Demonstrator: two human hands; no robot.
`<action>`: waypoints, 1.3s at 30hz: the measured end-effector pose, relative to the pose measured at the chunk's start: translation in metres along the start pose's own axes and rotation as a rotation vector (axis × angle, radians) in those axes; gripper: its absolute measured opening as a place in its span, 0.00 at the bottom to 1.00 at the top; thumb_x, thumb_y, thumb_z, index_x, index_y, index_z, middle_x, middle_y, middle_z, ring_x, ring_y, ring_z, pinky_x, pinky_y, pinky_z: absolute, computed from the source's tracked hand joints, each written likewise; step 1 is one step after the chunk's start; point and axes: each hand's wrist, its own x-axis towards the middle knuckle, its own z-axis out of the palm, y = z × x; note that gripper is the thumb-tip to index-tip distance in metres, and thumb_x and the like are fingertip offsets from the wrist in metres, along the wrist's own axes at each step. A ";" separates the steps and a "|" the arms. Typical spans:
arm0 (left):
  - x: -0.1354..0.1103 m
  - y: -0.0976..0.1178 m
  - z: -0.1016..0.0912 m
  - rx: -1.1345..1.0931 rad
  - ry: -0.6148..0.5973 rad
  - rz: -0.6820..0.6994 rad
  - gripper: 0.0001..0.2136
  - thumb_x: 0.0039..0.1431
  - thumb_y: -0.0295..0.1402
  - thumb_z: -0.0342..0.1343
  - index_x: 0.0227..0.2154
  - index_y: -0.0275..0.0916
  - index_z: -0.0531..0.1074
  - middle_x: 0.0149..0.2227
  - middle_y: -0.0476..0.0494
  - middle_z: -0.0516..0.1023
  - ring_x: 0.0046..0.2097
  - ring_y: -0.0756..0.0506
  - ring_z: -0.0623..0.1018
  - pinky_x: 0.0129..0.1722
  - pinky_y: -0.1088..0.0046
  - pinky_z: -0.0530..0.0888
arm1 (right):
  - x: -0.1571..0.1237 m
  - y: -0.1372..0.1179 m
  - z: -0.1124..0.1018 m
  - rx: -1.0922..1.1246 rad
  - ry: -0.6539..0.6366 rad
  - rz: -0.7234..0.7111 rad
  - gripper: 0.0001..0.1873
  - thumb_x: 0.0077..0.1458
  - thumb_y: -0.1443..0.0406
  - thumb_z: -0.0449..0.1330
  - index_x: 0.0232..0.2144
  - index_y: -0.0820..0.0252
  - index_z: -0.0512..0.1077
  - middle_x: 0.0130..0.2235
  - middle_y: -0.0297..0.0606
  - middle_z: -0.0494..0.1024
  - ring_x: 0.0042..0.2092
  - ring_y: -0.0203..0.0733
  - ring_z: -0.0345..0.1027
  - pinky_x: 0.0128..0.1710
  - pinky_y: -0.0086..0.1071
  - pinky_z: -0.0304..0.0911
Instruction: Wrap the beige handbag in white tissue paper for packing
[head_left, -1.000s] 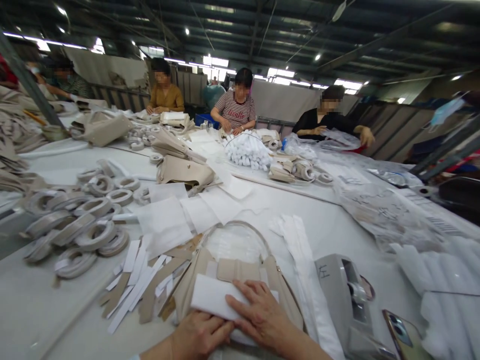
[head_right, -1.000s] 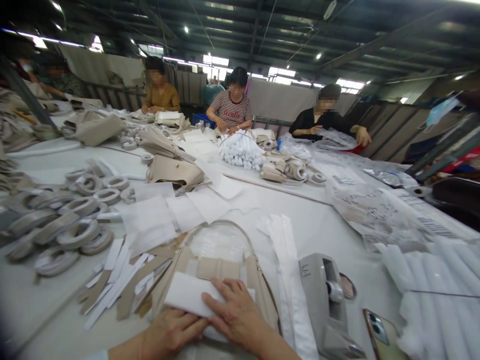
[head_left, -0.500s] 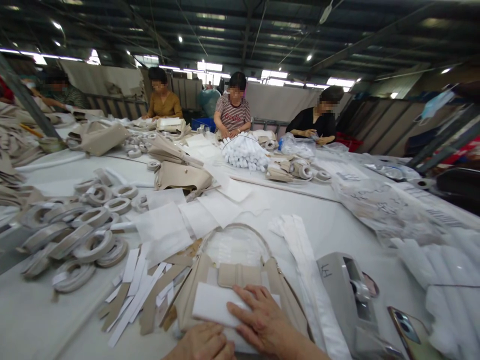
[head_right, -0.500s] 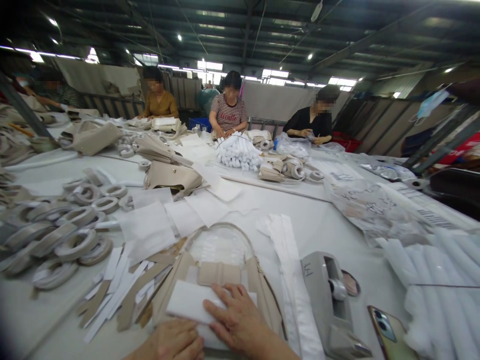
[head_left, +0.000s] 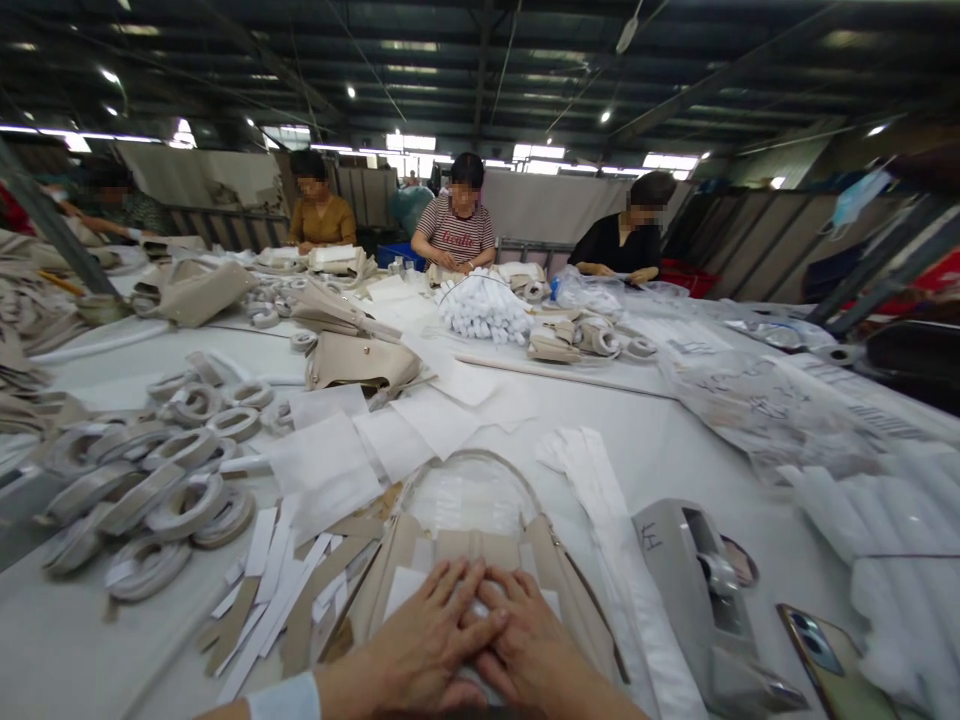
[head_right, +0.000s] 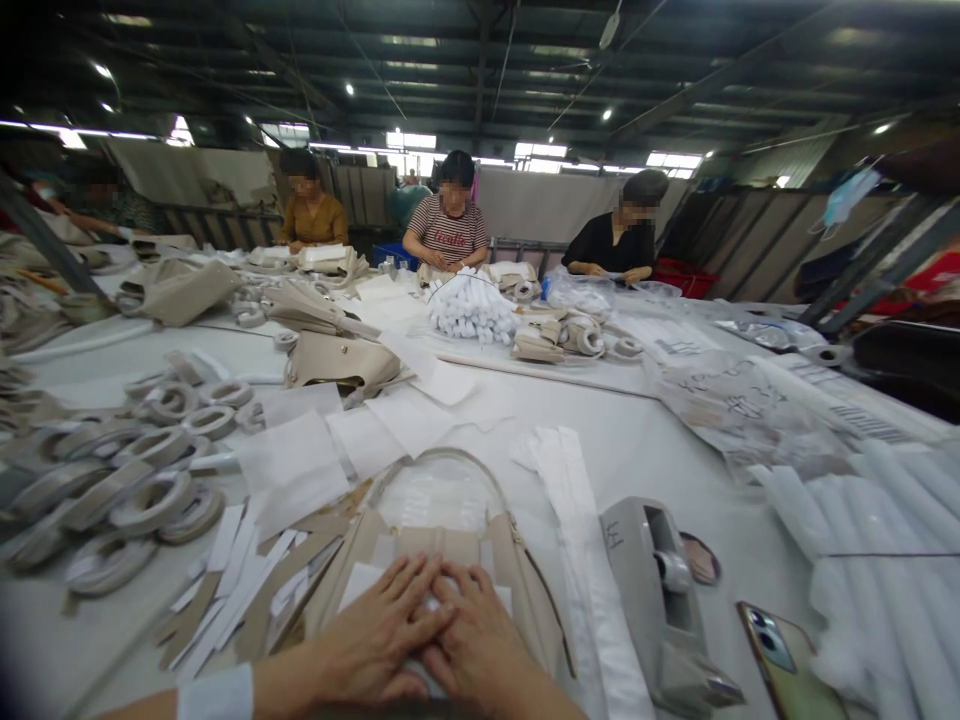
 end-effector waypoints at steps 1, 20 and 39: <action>0.000 0.002 -0.001 -0.001 0.009 -0.004 0.39 0.57 0.54 0.52 0.65 0.46 0.42 0.67 0.29 0.37 0.66 0.29 0.49 0.60 0.46 0.56 | 0.001 -0.001 0.000 0.013 -0.001 0.004 0.29 0.61 0.55 0.53 0.62 0.42 0.52 0.63 0.37 0.60 0.60 0.53 0.54 0.57 0.51 0.53; 0.004 0.005 -0.002 -0.021 -0.099 -0.056 0.40 0.61 0.53 0.46 0.66 0.37 0.36 0.67 0.31 0.44 0.66 0.34 0.49 0.62 0.51 0.53 | -0.019 0.001 0.028 0.091 0.406 0.253 0.03 0.56 0.68 0.52 0.31 0.58 0.66 0.35 0.39 0.68 0.41 0.47 0.62 0.42 0.43 0.60; 0.026 0.017 -0.014 -0.060 -0.117 -0.072 0.39 0.62 0.45 0.51 0.66 0.39 0.33 0.66 0.34 0.49 0.64 0.32 0.55 0.60 0.44 0.55 | -0.024 0.013 0.046 0.191 0.494 0.250 0.11 0.54 0.69 0.49 0.39 0.58 0.68 0.37 0.42 0.73 0.41 0.48 0.67 0.44 0.44 0.64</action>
